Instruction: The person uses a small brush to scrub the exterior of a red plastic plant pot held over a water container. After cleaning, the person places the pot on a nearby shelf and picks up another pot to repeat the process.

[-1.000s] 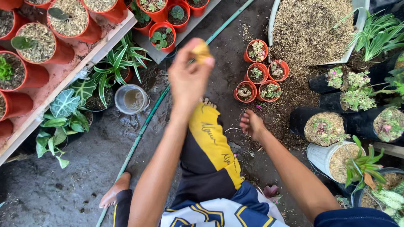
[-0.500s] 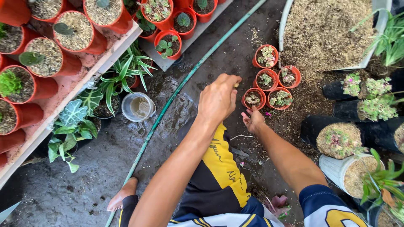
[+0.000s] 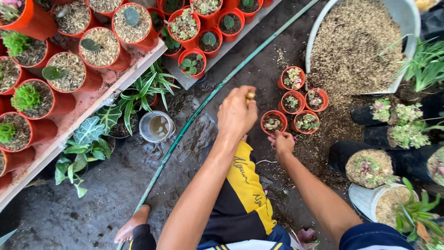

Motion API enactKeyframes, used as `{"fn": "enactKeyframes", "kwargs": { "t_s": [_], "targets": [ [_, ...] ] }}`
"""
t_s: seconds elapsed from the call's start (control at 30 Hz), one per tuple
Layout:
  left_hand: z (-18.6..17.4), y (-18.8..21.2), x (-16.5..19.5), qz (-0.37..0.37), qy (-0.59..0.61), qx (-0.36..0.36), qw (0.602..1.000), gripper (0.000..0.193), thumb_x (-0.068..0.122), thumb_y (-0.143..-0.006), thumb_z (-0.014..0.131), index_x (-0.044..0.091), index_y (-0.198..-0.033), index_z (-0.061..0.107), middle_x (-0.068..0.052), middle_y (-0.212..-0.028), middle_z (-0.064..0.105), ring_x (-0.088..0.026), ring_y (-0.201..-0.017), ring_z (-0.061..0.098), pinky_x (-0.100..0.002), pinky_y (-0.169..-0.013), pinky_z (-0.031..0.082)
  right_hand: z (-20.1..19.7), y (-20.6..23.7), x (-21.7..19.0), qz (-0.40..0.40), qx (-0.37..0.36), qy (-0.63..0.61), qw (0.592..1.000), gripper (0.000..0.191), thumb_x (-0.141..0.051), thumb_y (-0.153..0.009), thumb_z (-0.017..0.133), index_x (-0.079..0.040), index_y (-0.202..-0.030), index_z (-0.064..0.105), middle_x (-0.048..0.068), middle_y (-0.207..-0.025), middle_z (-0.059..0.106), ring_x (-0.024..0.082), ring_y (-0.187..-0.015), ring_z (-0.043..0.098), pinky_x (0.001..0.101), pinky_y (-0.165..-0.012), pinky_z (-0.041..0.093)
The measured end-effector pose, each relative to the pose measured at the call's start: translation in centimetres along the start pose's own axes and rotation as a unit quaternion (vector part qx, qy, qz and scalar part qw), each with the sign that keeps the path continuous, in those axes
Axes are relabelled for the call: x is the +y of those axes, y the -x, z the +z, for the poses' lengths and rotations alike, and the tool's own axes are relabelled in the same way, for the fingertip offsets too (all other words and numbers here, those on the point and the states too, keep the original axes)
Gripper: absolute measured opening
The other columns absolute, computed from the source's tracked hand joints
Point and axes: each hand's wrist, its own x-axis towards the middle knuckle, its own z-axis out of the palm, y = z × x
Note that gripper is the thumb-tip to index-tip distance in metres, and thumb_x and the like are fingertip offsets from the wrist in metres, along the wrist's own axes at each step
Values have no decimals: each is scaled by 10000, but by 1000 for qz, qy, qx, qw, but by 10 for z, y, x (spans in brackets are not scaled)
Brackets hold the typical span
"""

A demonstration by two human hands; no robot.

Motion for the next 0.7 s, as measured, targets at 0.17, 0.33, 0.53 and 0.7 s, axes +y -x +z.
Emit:
{"fn": "enactKeyframes", "kwargs": {
  "t_s": [0.17, 0.33, 0.53, 0.7],
  "targets": [
    [-5, -6, -13, 12, 144, 147, 979, 524, 75, -888, 655, 126, -1405, 591, -160, -1139, 707, -312, -990, 708, -425, -884, 563, 1, 28, -30, -146, -84, 76, 983, 224, -171, -975, 679, -6, -1103, 596, 99, -937, 711, 178, -793, 735, 262, -556, 532],
    [-19, -6, -48, -52, 469, 234, 850, 367, 53, -996, 574, 92, -1357, 632, -54, -1177, 659, -125, -886, 648, -289, -748, 578, 39, 62, -94, -233, -187, 172, 939, 264, -182, -947, 660, -51, -1165, 592, 55, -913, 740, 146, -768, 753, 256, -564, 555],
    [-77, 40, -130, -136, 476, 246, 833, 283, 133, -1023, 604, 55, -1289, 658, -34, -1014, 631, -103, -790, 595, -247, -682, 533, 115, 95, -141, -284, -337, 190, 877, 262, -146, -920, 718, -6, -1132, 654, 87, -838, 715, 166, -712, 736, 276, -556, 538],
    [-129, 85, -157, -165, 422, 239, 859, 344, 304, -1040, 580, 65, -1266, 681, -9, -996, 642, -77, -827, 615, -252, -697, 558, 181, 149, -136, -266, -447, 292, 802, 244, -178, -897, 737, -46, -1099, 699, 67, -821, 740, 121, -661, 691, 271, -554, 556]
  ]
}}
